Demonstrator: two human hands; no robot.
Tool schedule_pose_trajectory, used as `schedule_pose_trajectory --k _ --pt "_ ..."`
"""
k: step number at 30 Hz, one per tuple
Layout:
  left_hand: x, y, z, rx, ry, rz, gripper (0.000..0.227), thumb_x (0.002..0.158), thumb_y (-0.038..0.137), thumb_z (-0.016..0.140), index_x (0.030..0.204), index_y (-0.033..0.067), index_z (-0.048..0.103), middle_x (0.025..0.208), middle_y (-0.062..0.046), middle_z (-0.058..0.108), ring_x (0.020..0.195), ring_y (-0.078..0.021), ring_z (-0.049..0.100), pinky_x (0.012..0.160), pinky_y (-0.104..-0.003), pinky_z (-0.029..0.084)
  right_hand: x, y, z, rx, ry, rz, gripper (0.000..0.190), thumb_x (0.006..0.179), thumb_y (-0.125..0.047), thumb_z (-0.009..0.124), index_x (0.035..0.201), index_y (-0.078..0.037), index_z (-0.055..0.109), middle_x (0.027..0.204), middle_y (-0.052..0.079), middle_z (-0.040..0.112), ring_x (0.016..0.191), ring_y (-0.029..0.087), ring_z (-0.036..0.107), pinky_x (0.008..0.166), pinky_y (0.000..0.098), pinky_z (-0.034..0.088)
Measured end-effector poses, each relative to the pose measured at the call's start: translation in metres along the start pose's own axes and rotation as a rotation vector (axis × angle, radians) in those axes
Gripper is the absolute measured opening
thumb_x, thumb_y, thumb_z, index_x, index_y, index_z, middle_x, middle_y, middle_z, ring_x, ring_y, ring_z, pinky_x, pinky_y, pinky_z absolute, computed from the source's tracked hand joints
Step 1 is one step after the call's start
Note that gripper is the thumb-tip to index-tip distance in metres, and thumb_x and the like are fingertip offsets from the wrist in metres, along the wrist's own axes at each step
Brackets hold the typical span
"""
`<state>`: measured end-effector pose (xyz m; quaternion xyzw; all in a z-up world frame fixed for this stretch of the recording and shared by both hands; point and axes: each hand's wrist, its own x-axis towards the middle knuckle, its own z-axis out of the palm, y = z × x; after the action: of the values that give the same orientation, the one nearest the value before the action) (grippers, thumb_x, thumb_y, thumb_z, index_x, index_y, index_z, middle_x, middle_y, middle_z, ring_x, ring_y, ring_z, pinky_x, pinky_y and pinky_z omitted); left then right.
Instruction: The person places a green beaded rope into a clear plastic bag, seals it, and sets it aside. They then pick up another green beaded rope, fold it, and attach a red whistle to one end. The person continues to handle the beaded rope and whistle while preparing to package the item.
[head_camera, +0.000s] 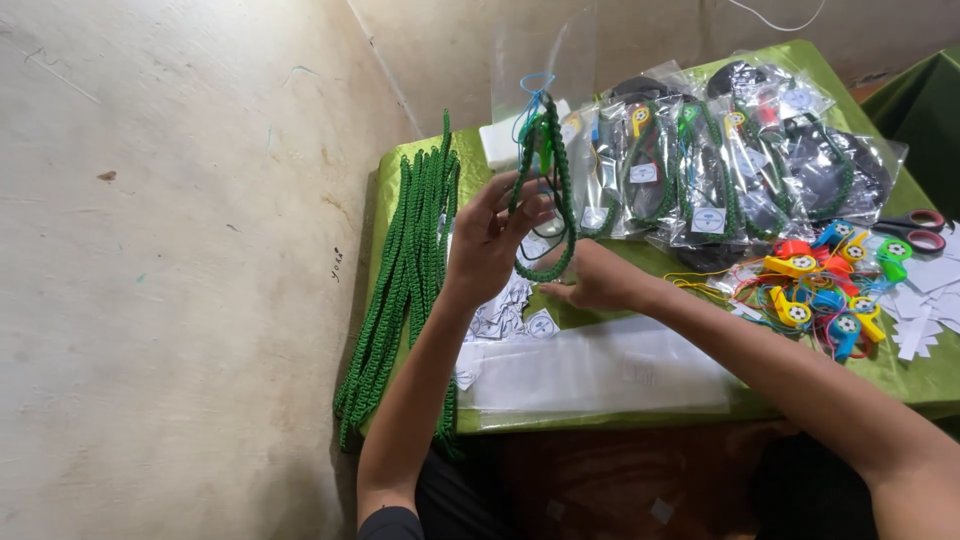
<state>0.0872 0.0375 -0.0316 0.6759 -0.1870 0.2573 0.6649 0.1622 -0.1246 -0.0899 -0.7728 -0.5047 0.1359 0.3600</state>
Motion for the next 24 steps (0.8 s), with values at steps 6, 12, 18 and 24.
schedule_pose_trajectory --k 6,12,18,24 --pt "0.005 0.014 -0.007 0.001 0.069 0.069 0.033 0.107 0.01 0.064 0.139 0.0022 0.06 0.122 -0.021 0.073 0.105 -0.0305 0.073 0.091 -0.053 0.062 0.004 -0.031 -0.01 -0.171 0.086 -0.158 0.035 0.095 -0.02 0.068 0.128 -0.008 0.07 0.131 0.022 0.066 0.117 0.046 0.063 0.094 0.0579 0.054" --pt "0.004 0.022 -0.015 -0.007 0.096 0.085 0.033 0.108 0.009 0.061 0.14 0.0029 0.058 0.124 -0.018 0.073 0.107 -0.0278 0.074 0.091 -0.049 0.063 0.015 -0.019 0.014 -0.346 0.091 -0.351 0.027 0.095 -0.011 0.067 0.121 -0.004 0.073 0.121 0.02 0.07 0.121 0.042 0.063 0.1 0.0536 0.051" --pt "0.004 0.01 -0.007 -0.037 0.076 0.082 0.035 0.106 0.009 0.064 0.14 0.0013 0.059 0.122 -0.021 0.073 0.105 -0.0314 0.074 0.09 -0.052 0.062 0.042 0.058 0.049 -0.199 0.179 -0.373 0.029 0.096 -0.011 0.066 0.124 -0.005 0.07 0.126 0.018 0.069 0.126 0.041 0.058 0.108 0.0544 0.047" --pt "0.0 0.005 0.003 -0.044 0.046 0.069 0.038 0.106 0.007 0.063 0.144 0.0034 0.057 0.125 -0.022 0.071 0.109 -0.0326 0.072 0.094 -0.052 0.06 0.033 0.027 0.022 0.216 0.227 -0.285 0.033 0.092 -0.001 0.064 0.123 -0.007 0.074 0.114 0.016 0.075 0.115 0.039 0.067 0.094 0.0529 0.052"
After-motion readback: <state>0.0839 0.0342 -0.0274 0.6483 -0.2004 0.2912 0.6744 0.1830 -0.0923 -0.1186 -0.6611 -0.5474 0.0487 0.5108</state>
